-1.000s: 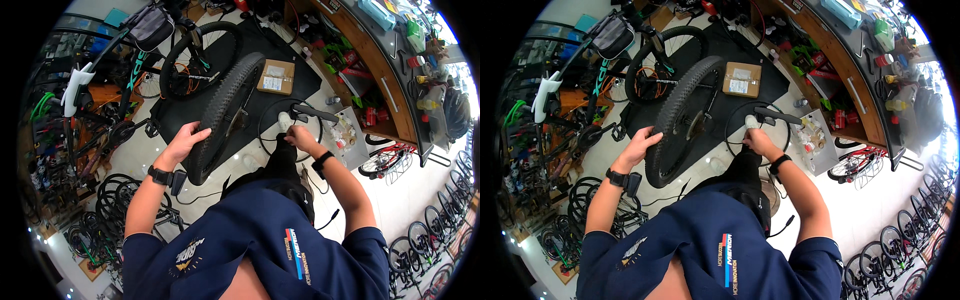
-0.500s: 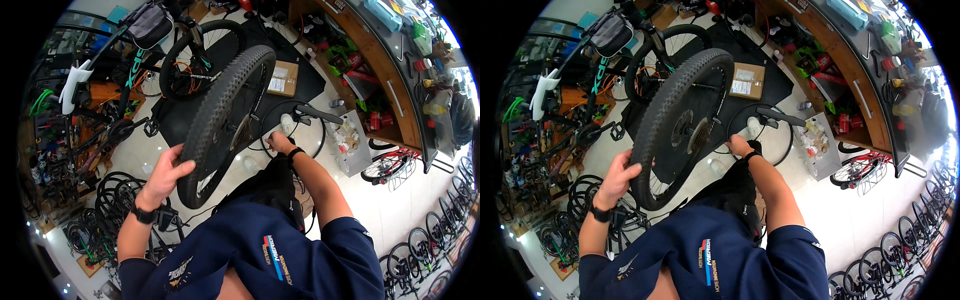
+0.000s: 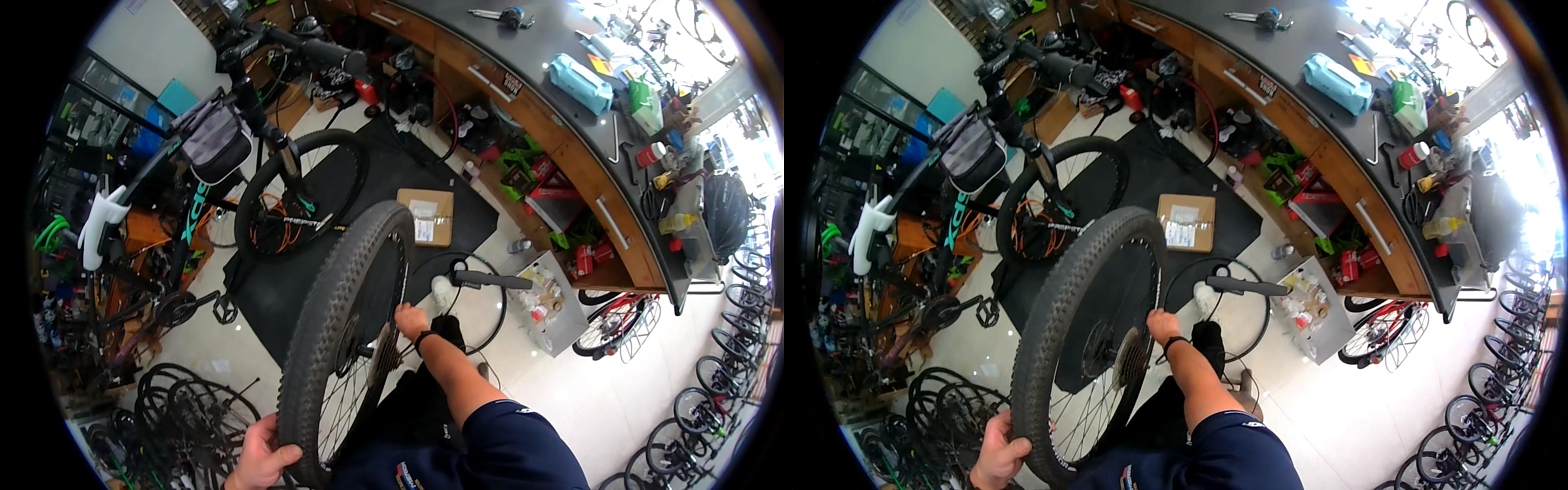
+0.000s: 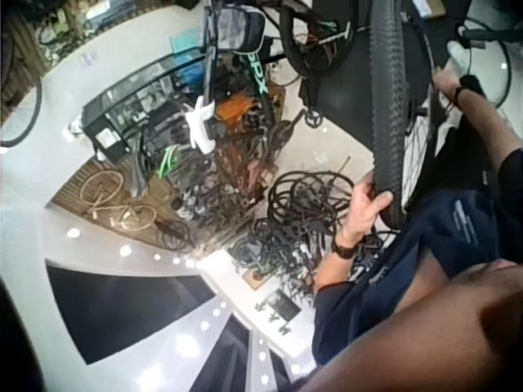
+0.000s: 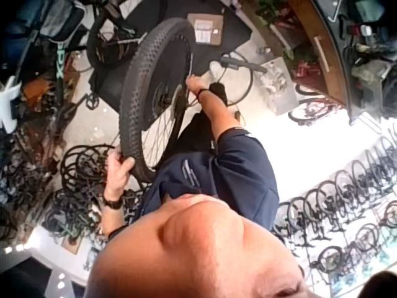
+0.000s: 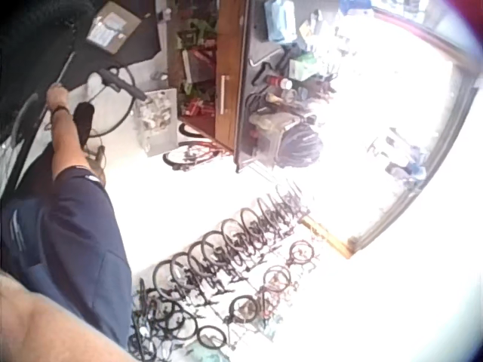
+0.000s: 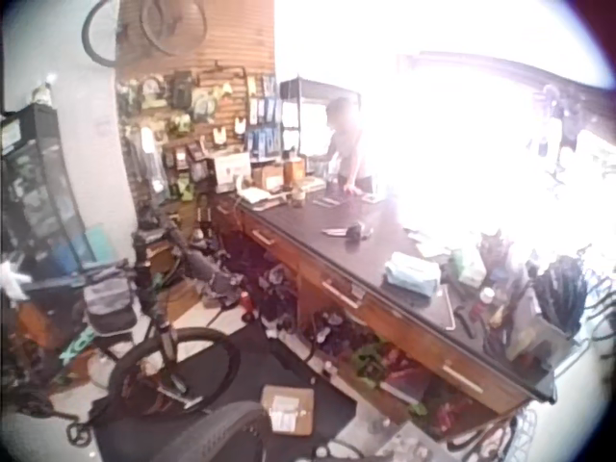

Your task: The person inflates a bicycle tire using a floor pump, then holds the wheel and rotates it while checking the tire surface by hand.

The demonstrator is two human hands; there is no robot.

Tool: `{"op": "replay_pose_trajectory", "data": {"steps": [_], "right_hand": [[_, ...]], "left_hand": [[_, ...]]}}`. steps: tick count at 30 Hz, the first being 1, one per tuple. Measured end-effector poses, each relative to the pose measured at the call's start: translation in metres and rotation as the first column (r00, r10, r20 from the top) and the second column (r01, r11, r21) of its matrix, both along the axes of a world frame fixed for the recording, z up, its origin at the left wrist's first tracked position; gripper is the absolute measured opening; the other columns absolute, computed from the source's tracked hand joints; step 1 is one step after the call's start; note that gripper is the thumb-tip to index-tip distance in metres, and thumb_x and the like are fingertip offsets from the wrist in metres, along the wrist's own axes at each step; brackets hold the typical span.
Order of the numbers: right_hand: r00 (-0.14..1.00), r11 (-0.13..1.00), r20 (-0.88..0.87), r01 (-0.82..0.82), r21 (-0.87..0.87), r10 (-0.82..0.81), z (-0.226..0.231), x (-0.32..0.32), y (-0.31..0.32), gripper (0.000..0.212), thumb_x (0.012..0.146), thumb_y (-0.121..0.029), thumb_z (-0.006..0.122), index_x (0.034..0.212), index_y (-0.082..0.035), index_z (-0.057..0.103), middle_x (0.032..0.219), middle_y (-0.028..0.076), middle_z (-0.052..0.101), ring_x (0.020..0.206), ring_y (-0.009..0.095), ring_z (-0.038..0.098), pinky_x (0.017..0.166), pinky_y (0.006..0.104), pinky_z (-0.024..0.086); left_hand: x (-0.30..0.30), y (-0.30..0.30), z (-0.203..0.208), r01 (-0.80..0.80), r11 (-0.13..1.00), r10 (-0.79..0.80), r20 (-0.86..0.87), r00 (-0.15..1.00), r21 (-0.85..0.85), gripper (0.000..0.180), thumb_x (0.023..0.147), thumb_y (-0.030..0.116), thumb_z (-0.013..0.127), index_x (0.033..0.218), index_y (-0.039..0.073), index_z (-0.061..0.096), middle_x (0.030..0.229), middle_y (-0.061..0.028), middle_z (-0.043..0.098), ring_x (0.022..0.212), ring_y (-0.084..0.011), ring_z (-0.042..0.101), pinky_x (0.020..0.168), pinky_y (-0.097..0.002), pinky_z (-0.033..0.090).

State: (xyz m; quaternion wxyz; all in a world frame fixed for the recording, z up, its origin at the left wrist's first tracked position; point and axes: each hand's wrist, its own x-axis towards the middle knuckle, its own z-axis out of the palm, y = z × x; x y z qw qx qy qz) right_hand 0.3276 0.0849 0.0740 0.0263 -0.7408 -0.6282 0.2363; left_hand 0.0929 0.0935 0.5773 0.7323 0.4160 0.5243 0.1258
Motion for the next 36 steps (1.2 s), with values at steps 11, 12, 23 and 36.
{"op": "replay_pose_trajectory", "data": {"steps": [11,12,23,36], "right_hand": [[0.983,0.948,-0.020,-0.183,-0.260,0.184,0.014,0.004,0.023,0.025,0.096,-0.017,0.052,0.105,-0.011,0.075,0.116,0.010,0.068,0.109,0.026,0.065,0.088,0.0376,0.056],[0.969,0.935,-0.031,-0.244,-0.259,0.244,0.022,0.008,0.025,0.025,0.096,-0.017,0.052,0.105,-0.011,0.075,0.116,0.010,0.067,0.109,0.026,0.065,0.089,0.0377,0.056],[0.976,0.972,-0.025,-0.218,-0.084,0.217,0.022,0.029,0.012,0.020,0.085,-0.012,0.057,0.090,-0.006,0.076,0.096,0.012,0.072,0.096,0.028,0.070,0.081,0.0389,0.058],[0.947,0.959,-0.149,0.279,-0.056,-0.284,0.019,0.021,0.012,0.019,0.089,-0.008,0.054,0.103,0.005,0.053,0.099,0.027,0.067,0.089,0.039,0.069,0.078,0.0467,0.057]], "left_hand": [[-0.019,0.007,0.002,-0.048,0.999,0.048,0.011,0.999,0.005,0.039,0.093,0.011,0.065,0.126,-0.007,0.053,0.112,-0.0109,0.066,0.099,-0.0189,0.062,0.088,-0.0318,0.050],[-0.021,0.008,0.001,-0.056,0.998,0.056,-0.002,0.998,-0.004,0.039,0.093,0.011,0.065,0.126,-0.007,0.053,0.111,-0.0110,0.066,0.098,-0.0191,0.063,0.087,-0.0317,0.050],[-0.013,0.009,0.013,0.083,0.994,-0.083,0.010,0.996,0.066,0.042,0.092,0.017,0.068,0.123,-0.007,0.056,0.108,-0.0116,0.067,0.094,-0.0184,0.063,0.087,-0.0318,0.050],[-0.019,-0.003,0.017,0.048,0.998,-0.049,0.015,0.999,0.051,0.039,0.093,0.012,0.066,0.125,-0.006,0.054,0.110,-0.0117,0.066,0.097,-0.0193,0.062,0.088,-0.0335,0.050]]}}
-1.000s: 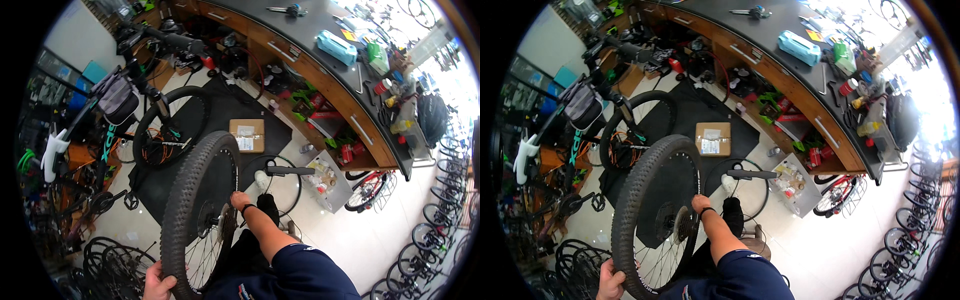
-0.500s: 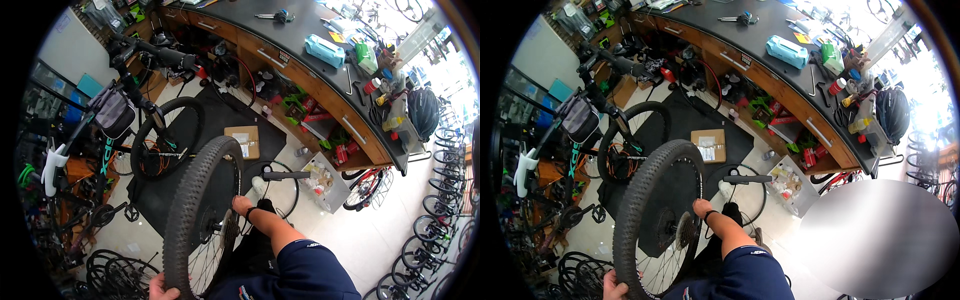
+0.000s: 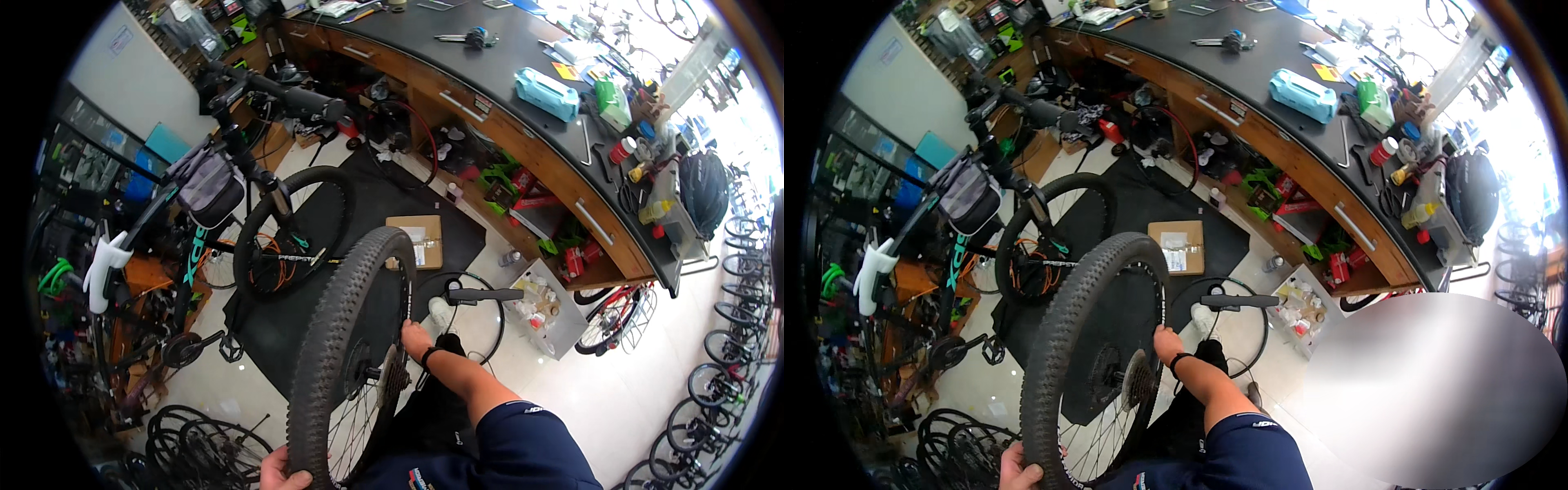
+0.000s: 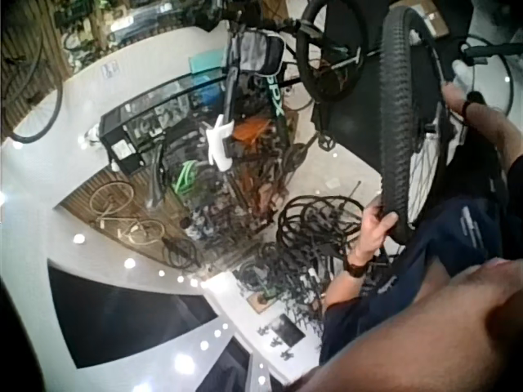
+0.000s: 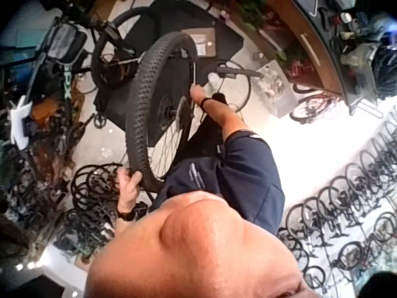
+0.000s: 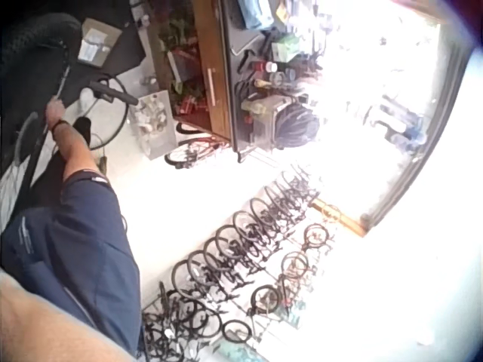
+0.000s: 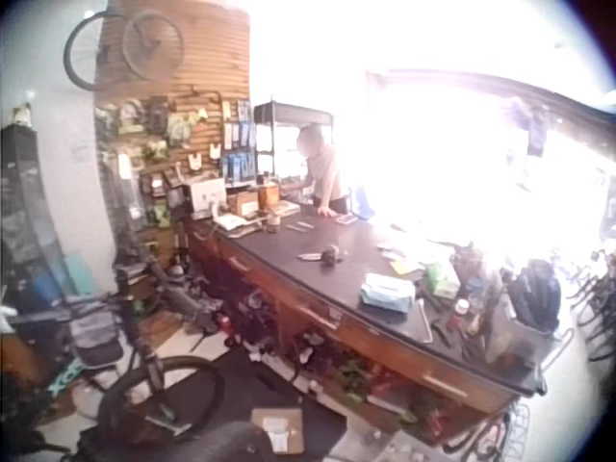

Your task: The person inflates a bicycle tire using a floor pump, then holds the wheel and rotates it while checking the tire surface by hand.

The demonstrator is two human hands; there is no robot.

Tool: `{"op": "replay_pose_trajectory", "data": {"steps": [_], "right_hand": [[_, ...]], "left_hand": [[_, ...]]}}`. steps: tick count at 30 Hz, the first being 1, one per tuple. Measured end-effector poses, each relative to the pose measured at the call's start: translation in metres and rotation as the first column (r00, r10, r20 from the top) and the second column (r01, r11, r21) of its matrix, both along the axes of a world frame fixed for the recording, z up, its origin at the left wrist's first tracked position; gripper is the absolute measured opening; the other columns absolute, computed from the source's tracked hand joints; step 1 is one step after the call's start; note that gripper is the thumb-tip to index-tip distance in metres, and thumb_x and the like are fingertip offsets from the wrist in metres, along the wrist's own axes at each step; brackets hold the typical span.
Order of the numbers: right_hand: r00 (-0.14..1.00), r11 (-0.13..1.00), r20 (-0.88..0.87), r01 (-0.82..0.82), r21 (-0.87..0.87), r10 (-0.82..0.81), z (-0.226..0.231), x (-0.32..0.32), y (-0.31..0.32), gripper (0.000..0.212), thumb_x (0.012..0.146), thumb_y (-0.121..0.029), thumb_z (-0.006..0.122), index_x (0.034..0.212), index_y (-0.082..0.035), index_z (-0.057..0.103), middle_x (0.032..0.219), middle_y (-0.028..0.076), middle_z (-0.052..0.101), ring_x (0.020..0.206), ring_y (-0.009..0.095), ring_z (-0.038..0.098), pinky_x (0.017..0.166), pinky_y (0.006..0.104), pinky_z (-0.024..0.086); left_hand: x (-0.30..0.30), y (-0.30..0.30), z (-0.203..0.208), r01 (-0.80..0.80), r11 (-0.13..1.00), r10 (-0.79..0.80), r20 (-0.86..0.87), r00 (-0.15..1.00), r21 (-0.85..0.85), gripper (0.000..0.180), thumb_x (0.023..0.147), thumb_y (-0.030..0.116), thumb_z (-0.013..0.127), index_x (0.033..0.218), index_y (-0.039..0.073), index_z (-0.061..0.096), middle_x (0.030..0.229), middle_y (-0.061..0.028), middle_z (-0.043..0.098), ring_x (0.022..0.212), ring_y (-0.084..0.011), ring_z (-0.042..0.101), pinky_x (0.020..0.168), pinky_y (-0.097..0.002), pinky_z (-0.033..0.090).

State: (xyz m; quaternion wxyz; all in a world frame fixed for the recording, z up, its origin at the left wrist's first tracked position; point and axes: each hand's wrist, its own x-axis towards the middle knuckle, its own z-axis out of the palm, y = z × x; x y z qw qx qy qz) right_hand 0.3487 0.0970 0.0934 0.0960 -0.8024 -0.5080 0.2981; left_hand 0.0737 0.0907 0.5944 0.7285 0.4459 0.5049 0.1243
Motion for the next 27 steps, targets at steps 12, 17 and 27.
{"op": "replay_pose_trajectory", "data": {"steps": [12,17,27], "right_hand": [[0.887,0.887,-0.104,-0.457,-0.057,0.450,0.002,-0.021,-0.033,0.021,0.086,-0.021,0.061,0.078,-0.006,0.073,0.087,0.019,0.071,0.085,0.036,0.070,0.075,0.0478,0.056],[0.925,0.938,-0.160,-0.337,0.075,0.345,0.001,-0.051,-0.087,0.026,0.084,-0.025,0.066,0.086,0.000,0.070,0.087,0.025,0.068,0.086,0.044,0.065,0.079,0.0528,0.052],[0.846,0.982,-0.533,-0.105,-0.158,0.005,0.079,0.029,-0.060,0.047,0.097,-0.038,0.058,0.080,0.006,0.063,0.063,0.016,0.062,0.050,0.027,0.062,0.056,0.0405,0.051]], "left_hand": [[-0.053,-0.025,-0.005,0.118,0.992,-0.121,-0.115,0.986,-0.033,0.067,0.085,0.010,0.076,0.139,-0.013,0.043,0.134,-0.0131,0.057,0.121,-0.0156,0.052,0.105,-0.0307,0.042],[-0.038,-0.043,-0.002,-0.006,0.998,0.011,0.086,0.996,-0.056,0.057,0.092,0.011,0.071,0.138,-0.010,0.045,0.127,-0.0090,0.058,0.115,-0.0130,0.053,0.101,-0.0288,0.043],[-0.052,0.010,-0.064,-0.138,0.979,0.154,-0.106,0.982,0.147,0.049,0.085,0.018,0.078,0.123,-0.005,0.056,0.109,-0.0063,0.066,0.098,-0.0127,0.061,0.088,-0.0277,0.049]]}}
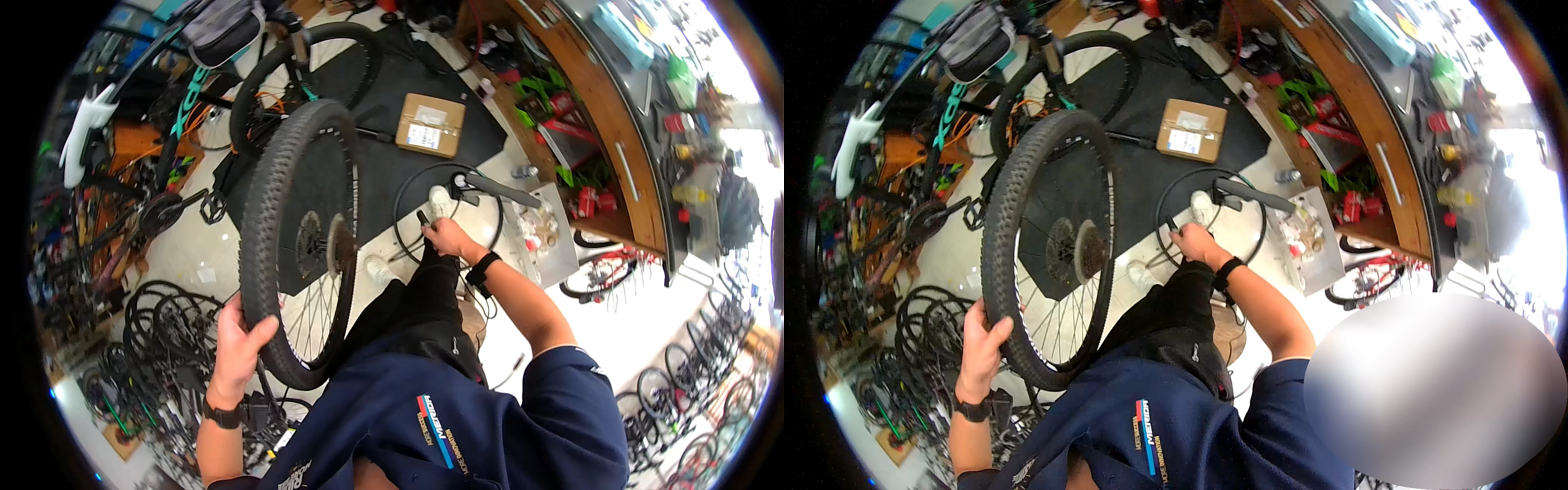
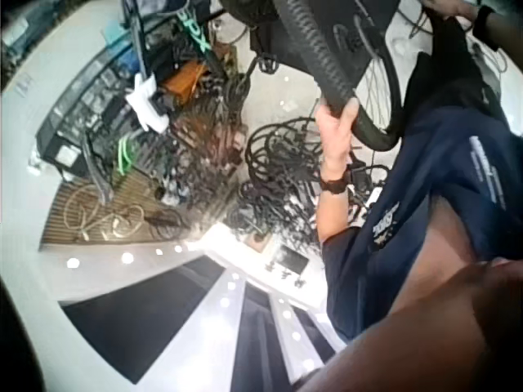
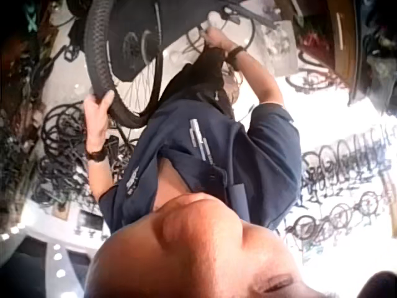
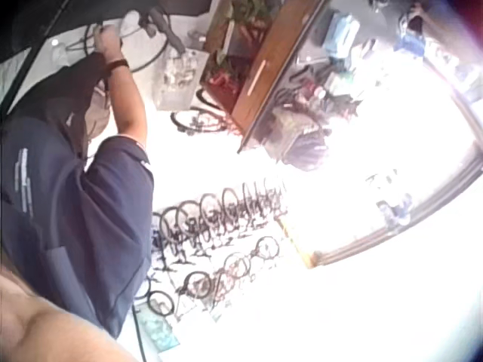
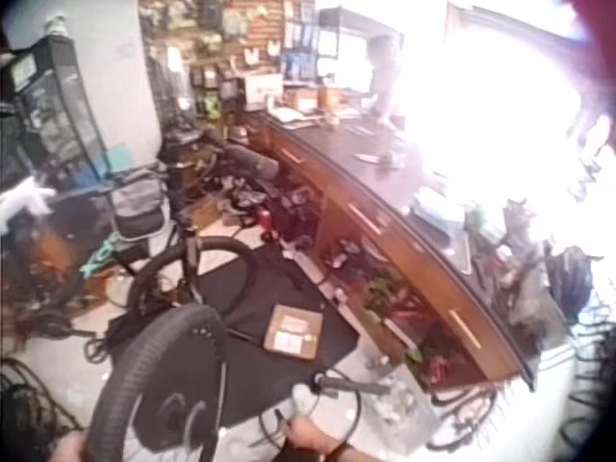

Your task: The person inflates a bicycle tire using a floor pump, then holds the wheel and rotates it while checking the tire surface by hand.

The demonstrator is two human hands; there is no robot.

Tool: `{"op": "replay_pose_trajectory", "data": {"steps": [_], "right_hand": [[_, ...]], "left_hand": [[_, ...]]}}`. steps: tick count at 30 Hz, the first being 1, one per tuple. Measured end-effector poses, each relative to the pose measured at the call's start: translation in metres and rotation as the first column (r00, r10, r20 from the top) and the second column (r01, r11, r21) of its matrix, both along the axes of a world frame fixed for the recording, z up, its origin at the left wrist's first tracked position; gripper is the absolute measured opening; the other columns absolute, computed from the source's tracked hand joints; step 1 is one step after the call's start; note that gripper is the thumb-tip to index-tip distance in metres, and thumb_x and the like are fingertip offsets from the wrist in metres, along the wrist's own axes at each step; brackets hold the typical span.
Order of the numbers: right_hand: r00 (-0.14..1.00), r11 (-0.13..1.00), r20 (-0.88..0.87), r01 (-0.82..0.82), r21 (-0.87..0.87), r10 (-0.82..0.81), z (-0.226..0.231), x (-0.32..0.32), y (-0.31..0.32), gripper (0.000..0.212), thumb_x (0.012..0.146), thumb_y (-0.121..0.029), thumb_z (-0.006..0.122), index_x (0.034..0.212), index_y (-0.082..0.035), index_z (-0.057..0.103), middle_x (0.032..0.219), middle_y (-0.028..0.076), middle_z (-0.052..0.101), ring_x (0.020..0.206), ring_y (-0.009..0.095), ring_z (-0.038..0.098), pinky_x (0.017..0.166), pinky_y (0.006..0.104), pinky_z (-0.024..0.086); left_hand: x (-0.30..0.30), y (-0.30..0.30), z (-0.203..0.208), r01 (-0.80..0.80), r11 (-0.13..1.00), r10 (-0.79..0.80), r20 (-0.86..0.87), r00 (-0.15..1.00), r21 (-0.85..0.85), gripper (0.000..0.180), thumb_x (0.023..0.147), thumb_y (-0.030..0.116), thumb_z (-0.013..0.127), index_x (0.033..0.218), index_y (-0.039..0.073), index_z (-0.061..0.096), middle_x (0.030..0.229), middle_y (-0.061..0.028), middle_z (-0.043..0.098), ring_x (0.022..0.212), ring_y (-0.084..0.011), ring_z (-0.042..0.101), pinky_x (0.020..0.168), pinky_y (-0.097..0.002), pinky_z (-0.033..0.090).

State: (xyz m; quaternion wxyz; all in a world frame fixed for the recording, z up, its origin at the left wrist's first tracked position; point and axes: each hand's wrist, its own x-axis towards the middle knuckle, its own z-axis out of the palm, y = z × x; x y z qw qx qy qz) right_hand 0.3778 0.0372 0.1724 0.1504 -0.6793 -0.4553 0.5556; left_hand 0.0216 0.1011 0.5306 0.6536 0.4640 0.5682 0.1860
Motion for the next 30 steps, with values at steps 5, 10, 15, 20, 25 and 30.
{"op": "replay_pose_trajectory", "data": {"steps": [5,10,15,20,25,30], "right_hand": [[0.989,0.946,0.137,0.003,0.325,-0.051,0.149,0.047,0.008,0.041,0.094,-0.034,0.064,0.077,0.003,0.062,0.065,0.016,0.059,0.064,0.029,0.061,0.064,0.0384,0.050],[0.927,0.831,-0.203,0.374,0.411,-0.316,0.273,0.140,0.001,0.032,0.094,-0.026,0.065,0.094,0.006,0.069,0.116,0.015,0.064,0.082,0.016,0.065,0.075,0.0304,0.052],[0.510,0.510,-0.637,0.835,0.207,-0.578,0.316,0.231,-0.007,0.027,0.101,-0.022,0.055,0.113,0.001,0.061,0.111,0.014,0.068,0.099,0.024,0.069,0.085,0.0331,0.055],[0.202,0.248,-0.650,0.968,0.021,-0.733,0.232,0.293,0.028,0.025,0.099,-0.025,0.056,0.111,-0.003,0.058,0.099,0.010,0.065,0.090,0.027,0.070,0.078,0.0365,0.057],[0.326,0.301,-0.405,0.945,0.125,-0.854,0.130,0.333,0.043,0.025,0.092,-0.029,0.063,0.095,-0.005,0.063,0.083,0.012,0.066,0.081,0.029,0.069,0.068,0.0373,0.057],[0.814,0.877,0.409,0.232,0.421,-0.411,0.008,0.331,0.069,0.025,0.085,-0.017,0.067,0.081,0.007,0.063,0.071,0.016,0.062,0.060,0.025,0.065,0.055,0.0393,0.054]], "left_hand": [[0.005,0.050,-0.052,0.074,0.996,-0.078,-0.076,0.994,-0.053,0.032,0.088,0.014,0.075,0.111,-0.002,0.060,0.098,-0.0015,0.064,0.086,-0.0088,0.057,0.078,-0.0253,0.047],[-0.015,0.062,-0.095,0.004,0.996,-0.014,-0.108,0.994,-0.092,0.029,0.088,0.015,0.076,0.106,-0.002,0.062,0.094,-0.0016,0.063,0.083,-0.0096,0.057,0.074,-0.0262,0.047],[-0.031,0.073,-0.114,0.005,0.996,-0.020,-0.175,0.984,-0.088,0.026,0.087,0.016,0.076,0.102,-0.001,0.064,0.090,-0.0026,0.064,0.080,-0.0114,0.059,0.072,-0.0278,0.048],[-0.041,0.071,-0.118,-0.098,0.989,0.076,-0.188,0.979,-0.112,0.033,0.086,0.013,0.075,0.110,-0.006,0.064,0.102,-0.0073,0.069,0.088,-0.0151,0.064,0.079,-0.0304,0.052],[-0.010,0.087,-0.099,-0.087,0.992,0.067,-0.203,0.977,-0.094,0.026,0.084,0.009,0.076,0.103,-0.004,0.065,0.091,-0.0038,0.067,0.080,-0.0135,0.061,0.073,-0.0299,0.050],[0.020,0.098,-0.082,-0.082,0.995,0.062,-0.263,0.963,-0.063,0.024,0.082,0.011,0.078,0.097,-0.002,0.064,0.084,-0.0049,0.066,0.073,-0.0142,0.061,0.068,-0.0292,0.049]]}}
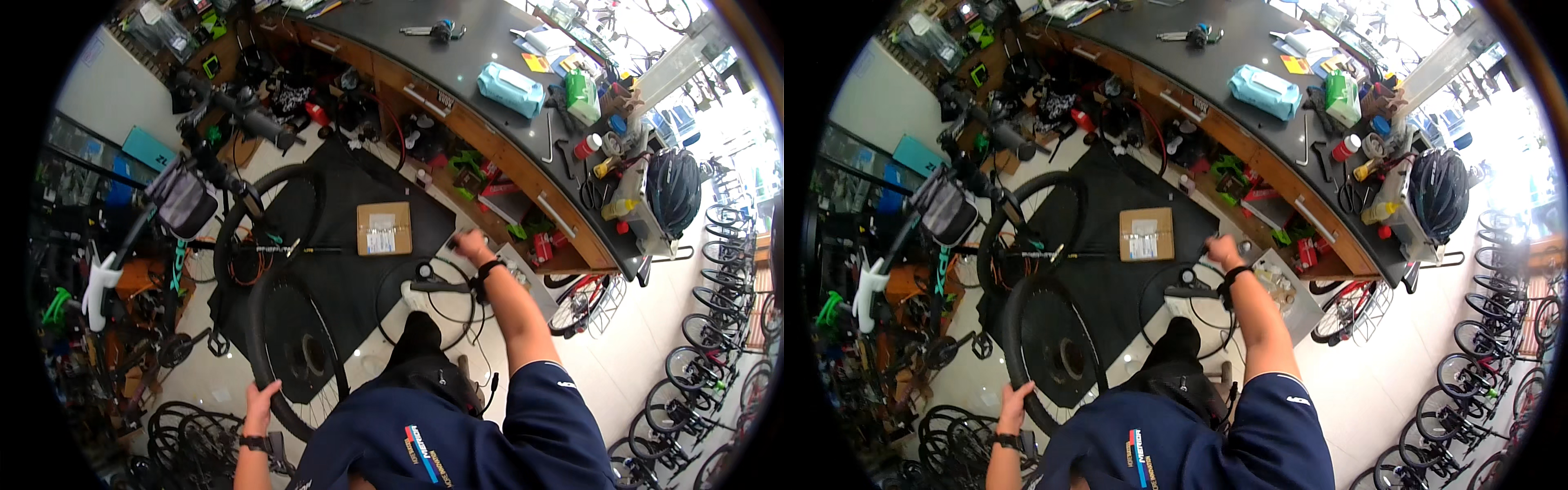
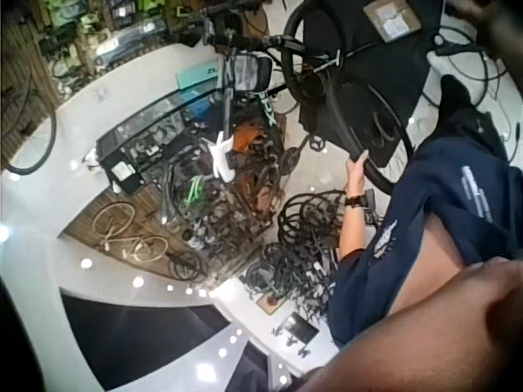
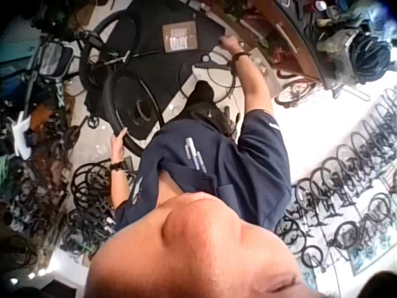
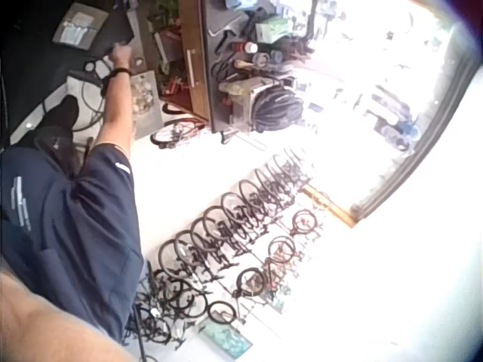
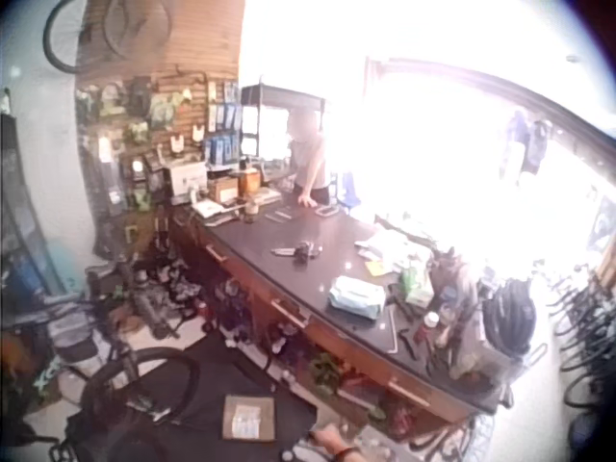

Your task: The person inflates a bicycle tire using a floor pump, then holds the wheel and rotates it while checking the tire surface by hand.

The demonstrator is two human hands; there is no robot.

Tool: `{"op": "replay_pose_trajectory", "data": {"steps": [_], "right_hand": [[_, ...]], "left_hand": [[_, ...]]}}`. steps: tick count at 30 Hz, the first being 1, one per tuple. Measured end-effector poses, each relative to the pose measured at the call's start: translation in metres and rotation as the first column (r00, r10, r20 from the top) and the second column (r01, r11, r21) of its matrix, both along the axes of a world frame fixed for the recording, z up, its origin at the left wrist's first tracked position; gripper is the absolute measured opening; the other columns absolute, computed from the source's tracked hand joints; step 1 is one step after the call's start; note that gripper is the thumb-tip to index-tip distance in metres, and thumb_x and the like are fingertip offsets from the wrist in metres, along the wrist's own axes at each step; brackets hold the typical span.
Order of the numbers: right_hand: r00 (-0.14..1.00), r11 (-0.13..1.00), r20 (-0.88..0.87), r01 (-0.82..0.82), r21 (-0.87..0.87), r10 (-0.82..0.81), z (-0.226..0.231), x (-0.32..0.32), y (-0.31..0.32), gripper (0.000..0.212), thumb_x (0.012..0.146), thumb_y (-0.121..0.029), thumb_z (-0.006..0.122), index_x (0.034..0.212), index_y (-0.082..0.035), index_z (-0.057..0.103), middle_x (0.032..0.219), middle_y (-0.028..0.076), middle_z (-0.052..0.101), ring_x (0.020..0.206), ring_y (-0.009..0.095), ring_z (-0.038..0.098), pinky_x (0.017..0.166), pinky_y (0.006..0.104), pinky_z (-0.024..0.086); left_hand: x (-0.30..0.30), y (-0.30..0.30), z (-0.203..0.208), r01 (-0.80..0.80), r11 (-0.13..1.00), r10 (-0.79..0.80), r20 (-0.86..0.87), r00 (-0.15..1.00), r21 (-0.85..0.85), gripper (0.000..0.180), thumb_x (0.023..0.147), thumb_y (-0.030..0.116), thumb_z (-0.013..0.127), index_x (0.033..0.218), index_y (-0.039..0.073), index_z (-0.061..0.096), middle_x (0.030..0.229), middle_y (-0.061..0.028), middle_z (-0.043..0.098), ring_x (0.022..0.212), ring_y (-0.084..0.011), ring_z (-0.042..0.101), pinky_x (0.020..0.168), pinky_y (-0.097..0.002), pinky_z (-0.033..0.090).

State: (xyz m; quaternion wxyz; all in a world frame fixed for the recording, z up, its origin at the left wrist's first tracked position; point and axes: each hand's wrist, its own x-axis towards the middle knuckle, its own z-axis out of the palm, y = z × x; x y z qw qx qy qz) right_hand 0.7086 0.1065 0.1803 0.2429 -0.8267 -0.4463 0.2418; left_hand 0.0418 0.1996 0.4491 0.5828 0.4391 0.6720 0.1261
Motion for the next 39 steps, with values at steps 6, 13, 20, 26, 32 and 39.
{"op": "replay_pose_trajectory", "data": {"steps": [6,13,20,26,32,39], "right_hand": [[0.711,0.888,-0.582,0.133,-0.440,-0.395,-0.013,-0.030,0.024,0.031,0.082,-0.021,0.073,0.082,0.009,0.067,0.071,0.015,0.065,0.060,0.025,0.063,0.054,0.0399,0.051],[0.892,0.869,-0.383,0.023,-0.495,-0.242,-0.044,0.006,0.004,0.033,0.078,-0.028,0.076,0.080,0.004,0.069,0.072,0.014,0.066,0.066,0.027,0.065,0.054,0.0397,0.050],[0.993,0.992,0.009,0.121,0.018,-0.121,0.140,0.094,0.086,0.024,0.083,-0.021,0.067,0.093,0.001,0.063,0.090,0.027,0.067,0.087,0.043,0.066,0.076,0.0492,0.054],[0.767,0.887,0.447,0.403,0.224,-0.461,0.279,0.187,0.149,0.034,0.094,-0.031,0.062,0.115,-0.007,0.051,0.108,0.024,0.054,0.090,0.044,0.065,0.074,0.0511,0.055],[0.757,0.882,0.470,0.457,0.116,-0.454,0.244,0.215,0.161,0.022,0.097,-0.015,0.051,0.117,-0.006,0.049,0.110,0.024,0.060,0.092,0.043,0.068,0.076,0.0503,0.057],[0.840,0.906,0.348,0.415,0.085,-0.417,0.250,0.217,0.140,0.015,0.092,-0.010,0.055,0.098,0.002,0.062,0.101,0.027,0.068,0.097,0.043,0.067,0.083,0.0485,0.055]], "left_hand": [[0.032,-0.010,0.015,-0.133,0.991,0.134,-0.031,0.991,0.023,0.027,0.082,0.011,0.078,0.100,-0.003,0.063,0.086,-0.0072,0.067,0.074,-0.0166,0.062,0.069,-0.0313,0.049],[0.104,0.020,0.011,-0.099,0.995,0.100,-0.069,0.993,0.028,0.020,0.082,0.010,0.073,0.094,-0.002,0.063,0.081,-0.0072,0.066,0.071,-0.0165,0.062,0.066,-0.0303,0.048],[0.129,0.021,0.027,-0.133,0.991,0.135,-0.098,0.986,0.027,0.019,0.082,0.010,0.074,0.093,-0.003,0.064,0.078,-0.0074,0.066,0.066,-0.0158,0.061,0.060,-0.0296,0.047],[0.142,0.024,0.051,-0.161,0.986,0.165,0.080,0.983,-0.045,0.026,0.085,0.011,0.075,0.101,-0.005,0.064,0.085,-0.0081,0.067,0.071,-0.0174,0.064,0.065,-0.0314,0.053],[0.148,0.014,0.051,-0.158,0.980,0.189,0.339,0.921,-0.117,0.035,0.087,0.007,0.073,0.114,-0.011,0.060,0.103,-0.0132,0.069,0.090,-0.0214,0.067,0.082,-0.0347,0.055],[0.143,0.004,0.081,0.072,0.997,-0.074,0.392,0.917,0.019,0.042,0.081,0.005,0.079,0.115,-0.012,0.060,0.104,-0.0110,0.068,0.093,-0.0173,0.065,0.084,-0.0320,0.054]]}}
